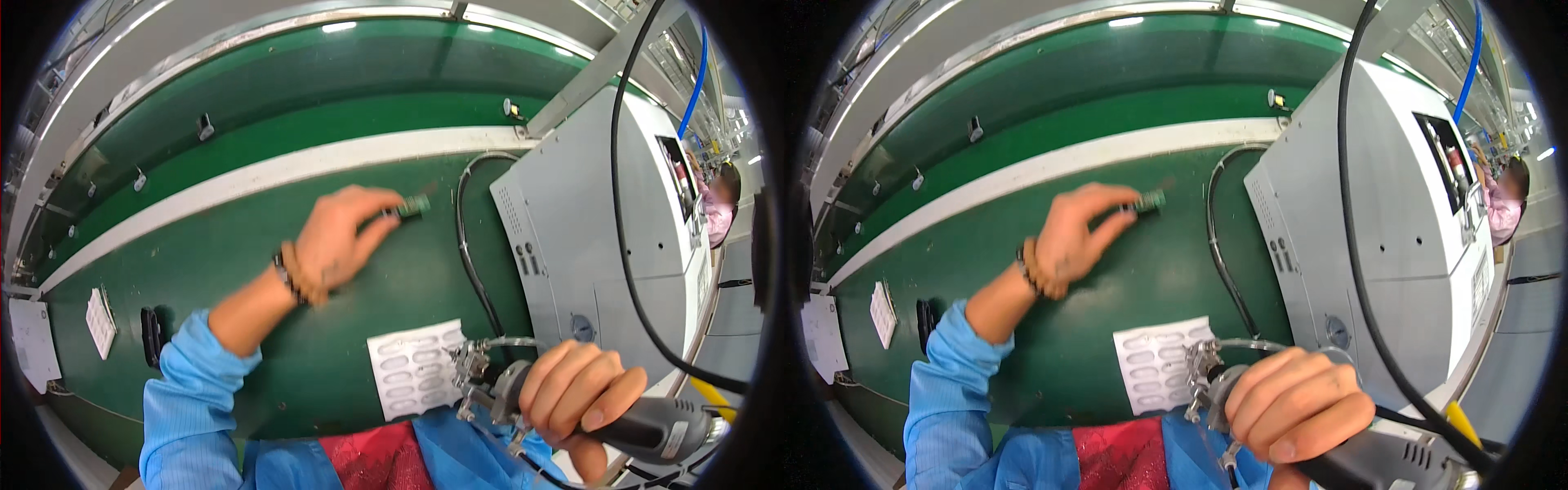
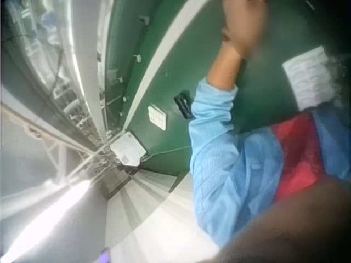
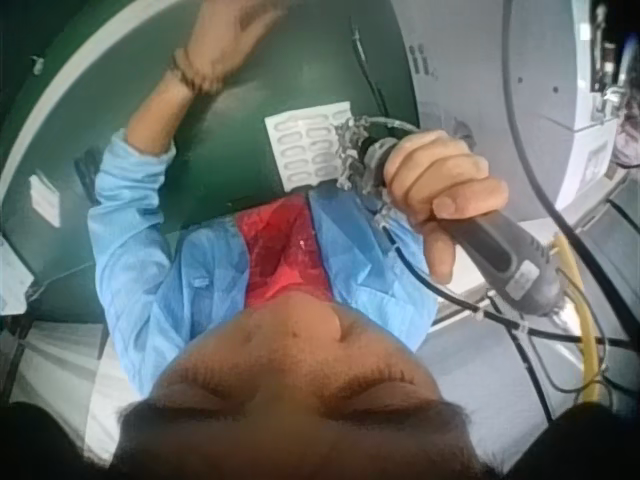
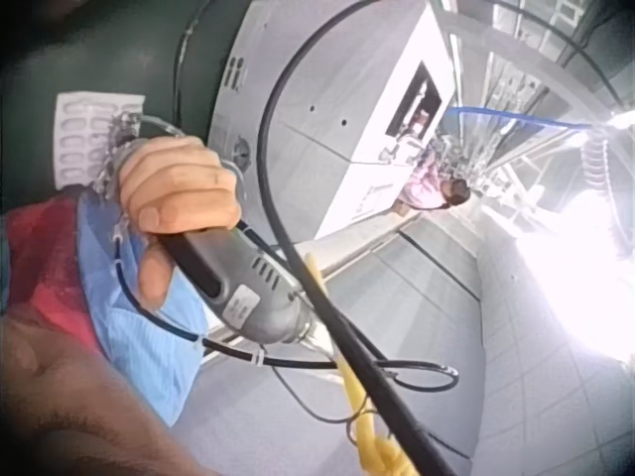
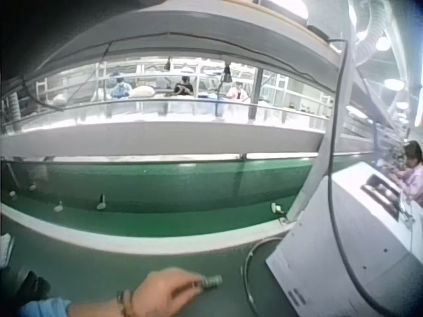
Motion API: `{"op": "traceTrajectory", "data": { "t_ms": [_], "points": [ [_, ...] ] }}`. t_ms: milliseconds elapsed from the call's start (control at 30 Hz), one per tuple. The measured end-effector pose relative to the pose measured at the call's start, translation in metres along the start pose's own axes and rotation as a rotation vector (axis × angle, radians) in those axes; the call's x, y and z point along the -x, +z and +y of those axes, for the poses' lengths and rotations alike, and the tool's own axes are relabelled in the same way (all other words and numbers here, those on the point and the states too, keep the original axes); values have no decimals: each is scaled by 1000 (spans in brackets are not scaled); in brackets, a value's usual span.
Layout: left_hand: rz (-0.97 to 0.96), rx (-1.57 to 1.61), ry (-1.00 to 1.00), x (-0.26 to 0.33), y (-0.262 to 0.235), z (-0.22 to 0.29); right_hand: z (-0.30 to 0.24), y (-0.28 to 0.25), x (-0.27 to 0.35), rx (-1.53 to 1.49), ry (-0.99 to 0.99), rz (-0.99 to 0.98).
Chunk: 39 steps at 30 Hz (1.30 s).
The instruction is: The person uses a soldering iron to attach small electronic components to a circuit board. They repeatedly pick up components from the green workbench, position them on the board, and apply heat with the soldering iron. The person handles the components one at a time, placing them into a white tray after soldering.
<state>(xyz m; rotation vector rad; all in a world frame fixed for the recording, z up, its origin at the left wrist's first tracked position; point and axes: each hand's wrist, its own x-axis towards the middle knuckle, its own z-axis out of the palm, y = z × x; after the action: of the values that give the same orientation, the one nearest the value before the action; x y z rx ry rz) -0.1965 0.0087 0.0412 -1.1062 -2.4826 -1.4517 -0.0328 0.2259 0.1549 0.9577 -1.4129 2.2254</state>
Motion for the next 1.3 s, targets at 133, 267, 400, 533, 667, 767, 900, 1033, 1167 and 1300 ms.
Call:
{"op": "traceTrajectory", "data": {
  "t_ms": [133,267,400,533,667,767,900,1033,1167,1300],
  "points": [
    [-19,125,-11,74,24,58,-9,1,3,40,2,-54],
    [32,59,-53,114,39,80,-9,2,8,0,-22,-49],
    [28,-3,-31,126,52,81,-11,7,6,-6,-1,-68],
    [25,18,-57,134,61,75,-2,15,2,8,19,-60],
    [68,52,-112,142,64,69,23,20,2,49,-12,-80],
    [65,73,-115,141,64,66,30,22,1,60,0,-84],
    [62,97,-130,143,65,62,34,24,-2,67,53,-118],
    [69,120,-127,144,65,61,39,26,0,76,61,-112],
    [87,127,-131,147,67,58,43,25,-2,83,106,-158],
    [74,129,-125,145,66,59,43,27,-5,103,124,-192]
  ]
}}
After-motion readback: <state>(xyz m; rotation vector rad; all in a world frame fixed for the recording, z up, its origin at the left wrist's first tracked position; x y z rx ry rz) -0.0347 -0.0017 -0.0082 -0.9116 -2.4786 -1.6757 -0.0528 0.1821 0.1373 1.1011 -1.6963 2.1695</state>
